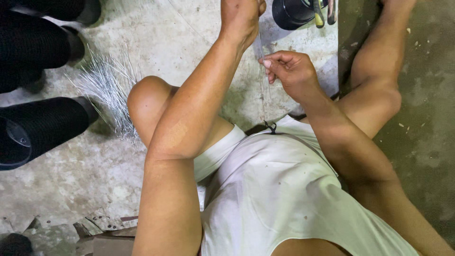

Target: The person sits on the floor and repeatedly pulls thin transparent fibers from a bundle, aligns them, and cuts them to length using a knife. The cut pieces are placed into a black cylindrical container nearby.

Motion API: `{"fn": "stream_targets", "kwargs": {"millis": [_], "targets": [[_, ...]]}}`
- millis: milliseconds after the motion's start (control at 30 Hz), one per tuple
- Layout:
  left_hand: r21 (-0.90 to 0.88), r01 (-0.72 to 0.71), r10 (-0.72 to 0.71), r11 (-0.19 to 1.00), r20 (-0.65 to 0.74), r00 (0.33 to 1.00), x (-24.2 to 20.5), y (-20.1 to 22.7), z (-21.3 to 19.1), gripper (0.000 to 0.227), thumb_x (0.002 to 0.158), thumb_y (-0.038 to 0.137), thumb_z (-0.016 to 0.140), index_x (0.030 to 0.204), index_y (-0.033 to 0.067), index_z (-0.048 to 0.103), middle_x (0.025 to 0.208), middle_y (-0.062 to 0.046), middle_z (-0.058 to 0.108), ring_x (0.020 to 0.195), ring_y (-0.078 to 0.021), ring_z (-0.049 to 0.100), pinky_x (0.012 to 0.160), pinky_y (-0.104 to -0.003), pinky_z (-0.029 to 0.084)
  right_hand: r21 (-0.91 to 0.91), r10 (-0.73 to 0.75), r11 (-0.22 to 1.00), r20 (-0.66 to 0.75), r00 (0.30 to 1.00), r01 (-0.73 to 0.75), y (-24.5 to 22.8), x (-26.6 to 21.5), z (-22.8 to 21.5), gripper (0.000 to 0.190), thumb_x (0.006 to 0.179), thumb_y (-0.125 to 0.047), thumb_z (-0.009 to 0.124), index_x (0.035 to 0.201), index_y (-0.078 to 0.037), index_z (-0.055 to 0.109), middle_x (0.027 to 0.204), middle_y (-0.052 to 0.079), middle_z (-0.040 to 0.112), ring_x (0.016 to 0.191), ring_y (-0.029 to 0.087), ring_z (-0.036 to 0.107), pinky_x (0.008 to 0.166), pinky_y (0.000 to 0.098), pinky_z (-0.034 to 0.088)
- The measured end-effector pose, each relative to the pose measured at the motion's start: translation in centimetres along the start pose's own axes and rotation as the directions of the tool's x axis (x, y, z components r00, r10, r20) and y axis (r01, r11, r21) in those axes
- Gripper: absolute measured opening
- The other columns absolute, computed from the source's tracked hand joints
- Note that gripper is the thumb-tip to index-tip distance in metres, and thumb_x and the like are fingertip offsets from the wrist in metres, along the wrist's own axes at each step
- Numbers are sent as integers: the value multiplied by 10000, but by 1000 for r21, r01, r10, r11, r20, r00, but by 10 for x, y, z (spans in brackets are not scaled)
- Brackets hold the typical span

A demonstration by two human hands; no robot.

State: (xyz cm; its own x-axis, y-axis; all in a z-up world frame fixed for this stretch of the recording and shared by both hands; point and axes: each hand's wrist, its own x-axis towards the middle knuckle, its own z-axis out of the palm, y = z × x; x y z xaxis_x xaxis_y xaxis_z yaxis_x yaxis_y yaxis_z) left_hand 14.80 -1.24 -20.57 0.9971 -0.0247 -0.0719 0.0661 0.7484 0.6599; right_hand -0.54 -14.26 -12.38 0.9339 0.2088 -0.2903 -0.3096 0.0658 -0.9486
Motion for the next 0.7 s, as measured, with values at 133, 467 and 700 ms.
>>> {"fn": "stream_targets", "kwargs": {"millis": [133,467,700], "targets": [[-6,-22,22,1000,-7,1000,5,-9,-11,398,890,-74,604,598,126,424,522,38,378,445,-103,321,450,-321,237,7,6,1000,12,1000,-6,0,0,1,159,1039,-92,677,1132,24,733,852,36,676,719,93,597,678,240,513],[31,112,-114,993,84,990,-7,33,21,359,1064,154,571,719,126,477,615,33,385,512,-106,318,481,-315,251,-87,23,996,7,1000,-22,9,4,-1,149,1028,-96,676,1114,17,722,855,26,681,723,91,615,682,245,526],[219,289,-358,932,426,831,-51,96,74,350,1137,370,528,1097,45,653,702,91,345,577,-52,278,512,-243,234,-45,-166,985,-38,985,164,-55,2,-50,287,1064,-93,604,1325,20,641,1024,38,686,853,103,654,813,261,554]]}}
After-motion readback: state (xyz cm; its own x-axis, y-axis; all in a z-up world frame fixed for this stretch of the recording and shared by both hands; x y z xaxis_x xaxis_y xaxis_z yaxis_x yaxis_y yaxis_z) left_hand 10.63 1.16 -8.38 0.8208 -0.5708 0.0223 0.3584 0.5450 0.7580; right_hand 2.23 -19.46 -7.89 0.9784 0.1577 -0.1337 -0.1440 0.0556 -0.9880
